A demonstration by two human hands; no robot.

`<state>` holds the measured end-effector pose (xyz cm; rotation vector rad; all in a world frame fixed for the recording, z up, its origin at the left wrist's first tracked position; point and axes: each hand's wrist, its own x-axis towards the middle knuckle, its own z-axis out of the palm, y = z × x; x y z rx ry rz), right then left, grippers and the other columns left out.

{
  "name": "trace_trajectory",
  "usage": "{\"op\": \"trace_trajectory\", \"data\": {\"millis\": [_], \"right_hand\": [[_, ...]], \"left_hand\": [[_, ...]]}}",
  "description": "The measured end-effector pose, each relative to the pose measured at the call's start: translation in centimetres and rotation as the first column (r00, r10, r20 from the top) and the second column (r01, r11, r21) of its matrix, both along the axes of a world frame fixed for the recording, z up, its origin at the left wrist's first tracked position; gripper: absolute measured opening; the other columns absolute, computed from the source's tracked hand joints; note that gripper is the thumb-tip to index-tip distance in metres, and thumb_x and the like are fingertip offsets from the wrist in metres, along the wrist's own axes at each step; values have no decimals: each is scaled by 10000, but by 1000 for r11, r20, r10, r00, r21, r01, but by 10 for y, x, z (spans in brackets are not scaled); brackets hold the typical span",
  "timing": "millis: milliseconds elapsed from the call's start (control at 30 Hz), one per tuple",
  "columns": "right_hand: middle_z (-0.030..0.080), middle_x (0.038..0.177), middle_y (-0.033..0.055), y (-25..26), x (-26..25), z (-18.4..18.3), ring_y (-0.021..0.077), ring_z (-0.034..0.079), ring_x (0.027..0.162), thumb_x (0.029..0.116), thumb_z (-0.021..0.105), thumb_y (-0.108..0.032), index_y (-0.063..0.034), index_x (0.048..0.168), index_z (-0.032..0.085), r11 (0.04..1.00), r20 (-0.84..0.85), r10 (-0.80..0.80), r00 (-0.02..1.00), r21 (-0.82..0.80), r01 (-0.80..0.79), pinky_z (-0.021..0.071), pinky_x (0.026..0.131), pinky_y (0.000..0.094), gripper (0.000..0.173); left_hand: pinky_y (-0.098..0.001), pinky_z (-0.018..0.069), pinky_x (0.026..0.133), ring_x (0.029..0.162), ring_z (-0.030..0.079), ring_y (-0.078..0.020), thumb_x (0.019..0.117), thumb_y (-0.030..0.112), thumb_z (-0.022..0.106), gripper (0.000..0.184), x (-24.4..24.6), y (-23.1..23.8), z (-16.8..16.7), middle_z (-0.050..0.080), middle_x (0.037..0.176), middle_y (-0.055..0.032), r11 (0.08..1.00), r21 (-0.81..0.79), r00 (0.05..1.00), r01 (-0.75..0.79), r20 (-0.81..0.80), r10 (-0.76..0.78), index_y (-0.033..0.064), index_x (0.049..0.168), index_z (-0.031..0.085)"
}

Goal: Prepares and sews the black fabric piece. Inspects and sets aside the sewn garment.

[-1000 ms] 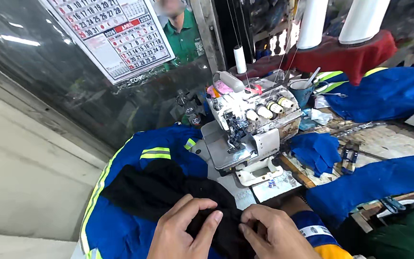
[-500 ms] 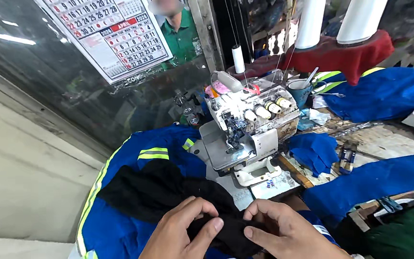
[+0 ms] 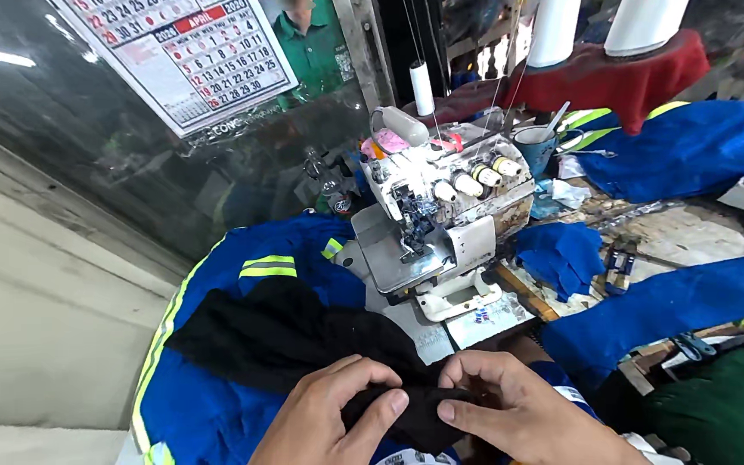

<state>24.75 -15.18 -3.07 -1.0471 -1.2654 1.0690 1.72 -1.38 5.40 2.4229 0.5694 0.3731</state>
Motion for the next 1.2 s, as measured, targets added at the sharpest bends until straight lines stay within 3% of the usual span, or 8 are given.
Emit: {"op": "trace_trajectory", "data": {"millis": [133,300,500,633,767,867,1200], "right_hand": [[662,831,15,1,-2,0,105,616,698,964,730,-285,-93,1059,690,999,-33,31,999,26,-30,521,601,269,218],[624,803,5,1,0,-3,95,572,665,1001,680,-290,-98,1065,685,998,-18,-12,1000,63,13,479,573,256,203],[660,867,7,0,1,-5,97,616,713,980,707,-258,-105,1046,681,994,23,-86,996,74,84,526,605,256,168],[650,954,16,-1,1,-1,116,647,785,983,698,-268,-114,1035,681,995,45,-61,997,81,57,579,662,283,164],[675,931,23,0,2,5,133,663,796,993,682,-265,-101,1052,674,997,37,-13,999,76,10,586,686,312,174],[638,828,13,1,5,6,109,609,712,1001,677,-268,-91,1042,677,995,59,-16,998,97,10,529,624,275,182],[556,684,-17,6,-1,14,73,504,564,1008,671,-293,-109,1046,698,994,100,-17,995,113,5,420,501,235,190]], "left_hand": [[-273,574,805,941,660,-53,999,349,654,177,5,0,-2,703,990,70,999,22,1000,29,10,-30,222,1066,758],[-291,608,823,940,687,-87,988,230,680,121,7,1,-1,718,1025,35,998,-44,997,36,73,-33,156,1076,717],[-291,604,722,830,685,-89,1004,328,663,225,5,-1,3,720,952,17,990,-133,998,43,50,-37,125,1083,721],[-281,590,760,875,672,-84,1008,283,649,161,5,1,0,703,950,32,996,-74,997,41,72,-35,149,1022,737],[-263,548,764,918,625,-75,1011,311,628,158,4,3,-1,653,975,41,1000,27,996,-13,85,11,189,1035,725],[-256,541,759,926,608,-69,1041,369,573,217,2,1,0,625,1002,34,995,73,997,-64,56,60,191,1054,697],[-254,581,726,838,659,-58,1037,304,608,175,-1,0,-1,691,944,48,999,33,995,-16,103,12,155,1048,700]]}}
